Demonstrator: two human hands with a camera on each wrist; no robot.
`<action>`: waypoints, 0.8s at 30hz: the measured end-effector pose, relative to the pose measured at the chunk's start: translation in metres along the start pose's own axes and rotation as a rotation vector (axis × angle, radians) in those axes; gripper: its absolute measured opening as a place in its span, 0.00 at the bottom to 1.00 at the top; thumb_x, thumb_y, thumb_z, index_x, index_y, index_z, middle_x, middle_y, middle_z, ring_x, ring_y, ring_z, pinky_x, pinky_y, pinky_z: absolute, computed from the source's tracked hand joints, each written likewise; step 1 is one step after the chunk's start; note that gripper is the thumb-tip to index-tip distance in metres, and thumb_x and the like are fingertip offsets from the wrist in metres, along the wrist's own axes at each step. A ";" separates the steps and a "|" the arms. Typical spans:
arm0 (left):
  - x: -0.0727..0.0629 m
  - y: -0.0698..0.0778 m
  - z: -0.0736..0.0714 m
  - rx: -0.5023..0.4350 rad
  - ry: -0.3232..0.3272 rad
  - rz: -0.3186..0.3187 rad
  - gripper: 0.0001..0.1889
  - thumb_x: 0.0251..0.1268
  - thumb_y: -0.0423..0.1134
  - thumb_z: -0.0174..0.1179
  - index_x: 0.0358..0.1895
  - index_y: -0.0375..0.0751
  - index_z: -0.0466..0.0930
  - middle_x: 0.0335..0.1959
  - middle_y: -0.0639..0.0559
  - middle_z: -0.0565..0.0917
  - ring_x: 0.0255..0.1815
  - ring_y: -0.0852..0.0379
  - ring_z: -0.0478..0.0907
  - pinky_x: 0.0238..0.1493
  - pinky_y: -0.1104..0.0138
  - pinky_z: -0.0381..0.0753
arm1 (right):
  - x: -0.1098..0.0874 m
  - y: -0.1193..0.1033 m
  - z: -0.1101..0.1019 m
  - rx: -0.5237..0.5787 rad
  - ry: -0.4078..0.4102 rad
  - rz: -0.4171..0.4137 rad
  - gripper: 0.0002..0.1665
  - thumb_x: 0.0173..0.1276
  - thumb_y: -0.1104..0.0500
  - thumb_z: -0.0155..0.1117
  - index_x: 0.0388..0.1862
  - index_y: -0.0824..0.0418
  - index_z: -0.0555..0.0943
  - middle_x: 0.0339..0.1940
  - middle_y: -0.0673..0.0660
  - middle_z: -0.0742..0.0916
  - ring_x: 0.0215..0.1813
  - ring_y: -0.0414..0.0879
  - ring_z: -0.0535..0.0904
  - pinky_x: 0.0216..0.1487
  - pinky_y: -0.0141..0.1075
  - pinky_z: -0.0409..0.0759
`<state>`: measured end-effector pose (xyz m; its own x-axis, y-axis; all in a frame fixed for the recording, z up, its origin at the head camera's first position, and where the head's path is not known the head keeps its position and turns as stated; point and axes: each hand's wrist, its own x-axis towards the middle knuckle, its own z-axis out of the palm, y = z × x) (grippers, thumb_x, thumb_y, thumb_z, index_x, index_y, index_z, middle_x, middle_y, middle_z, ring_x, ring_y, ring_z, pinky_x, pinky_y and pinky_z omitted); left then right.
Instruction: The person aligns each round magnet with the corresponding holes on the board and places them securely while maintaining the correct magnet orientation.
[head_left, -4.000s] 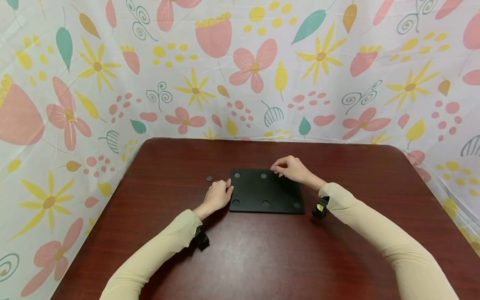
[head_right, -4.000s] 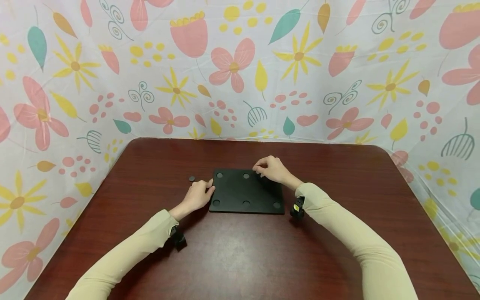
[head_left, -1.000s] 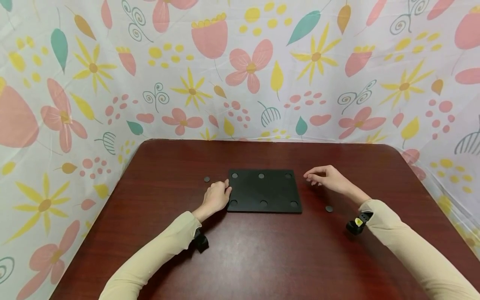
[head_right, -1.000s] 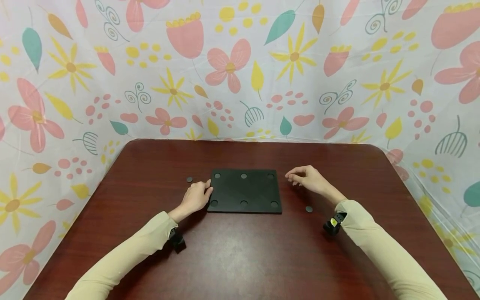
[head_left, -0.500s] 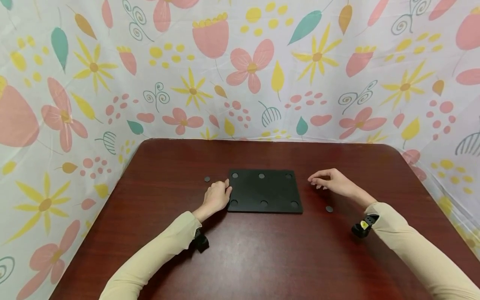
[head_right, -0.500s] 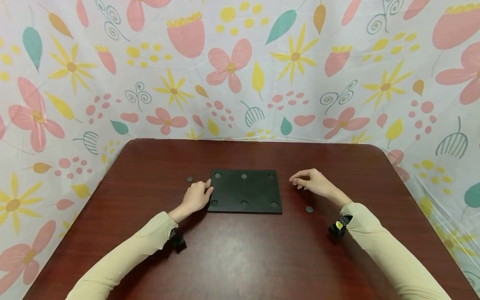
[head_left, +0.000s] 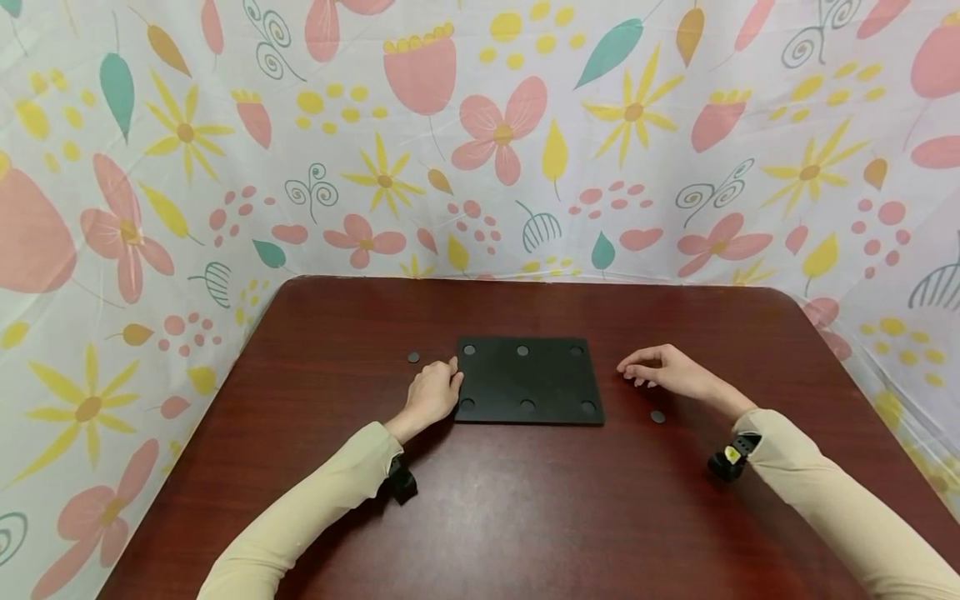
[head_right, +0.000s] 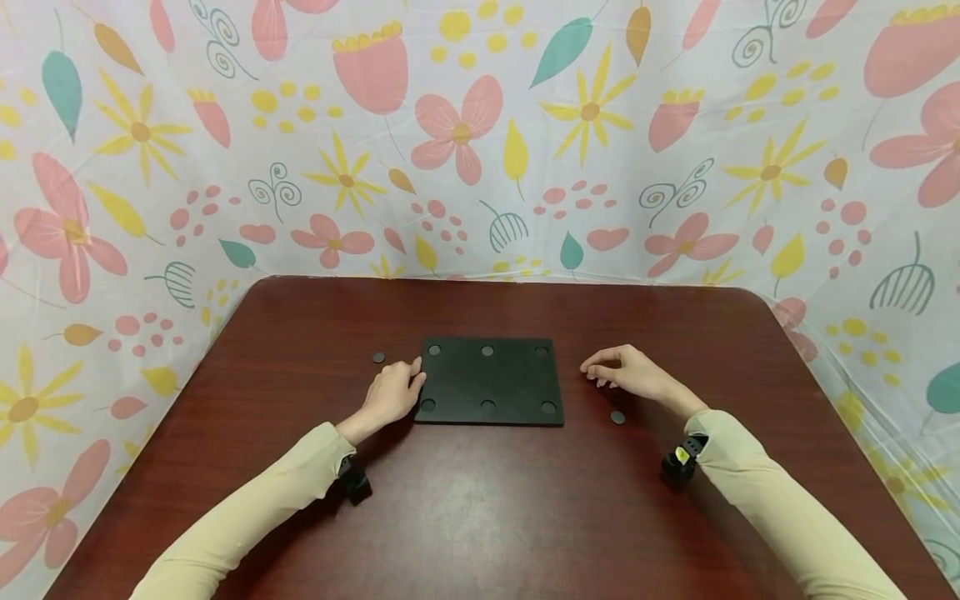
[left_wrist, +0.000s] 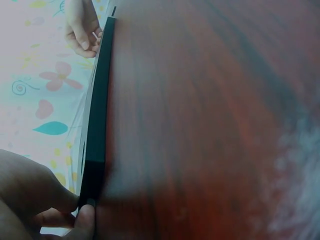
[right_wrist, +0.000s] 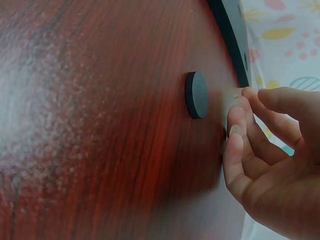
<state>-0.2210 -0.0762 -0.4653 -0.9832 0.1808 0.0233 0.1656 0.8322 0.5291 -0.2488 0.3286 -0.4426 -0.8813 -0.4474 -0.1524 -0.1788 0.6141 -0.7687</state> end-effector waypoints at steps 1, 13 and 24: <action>0.000 0.000 0.000 0.001 0.001 0.000 0.17 0.74 0.40 0.53 0.59 0.38 0.80 0.32 0.40 0.82 0.08 0.61 0.59 0.10 0.73 0.53 | 0.000 0.000 0.000 0.000 -0.001 -0.002 0.15 0.73 0.63 0.55 0.52 0.69 0.82 0.43 0.65 0.87 0.36 0.44 0.82 0.36 0.34 0.81; -0.001 -0.001 -0.001 0.003 -0.011 0.013 0.20 0.75 0.39 0.51 0.66 0.38 0.73 0.60 0.38 0.79 0.08 0.61 0.56 0.09 0.73 0.52 | -0.008 0.002 -0.001 0.005 -0.012 0.005 0.16 0.73 0.61 0.56 0.52 0.70 0.81 0.41 0.64 0.87 0.35 0.45 0.82 0.37 0.34 0.82; -0.001 -0.001 0.001 0.017 -0.012 0.018 0.21 0.75 0.40 0.51 0.67 0.38 0.71 0.60 0.38 0.79 0.07 0.62 0.55 0.09 0.74 0.51 | -0.022 0.006 -0.004 -0.003 0.004 0.030 0.16 0.71 0.61 0.60 0.53 0.69 0.82 0.38 0.62 0.88 0.33 0.43 0.81 0.36 0.33 0.81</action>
<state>-0.2203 -0.0769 -0.4665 -0.9792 0.2018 0.0223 0.1843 0.8377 0.5140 -0.2321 0.3448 -0.4417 -0.8881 -0.4262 -0.1723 -0.1539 0.6288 -0.7622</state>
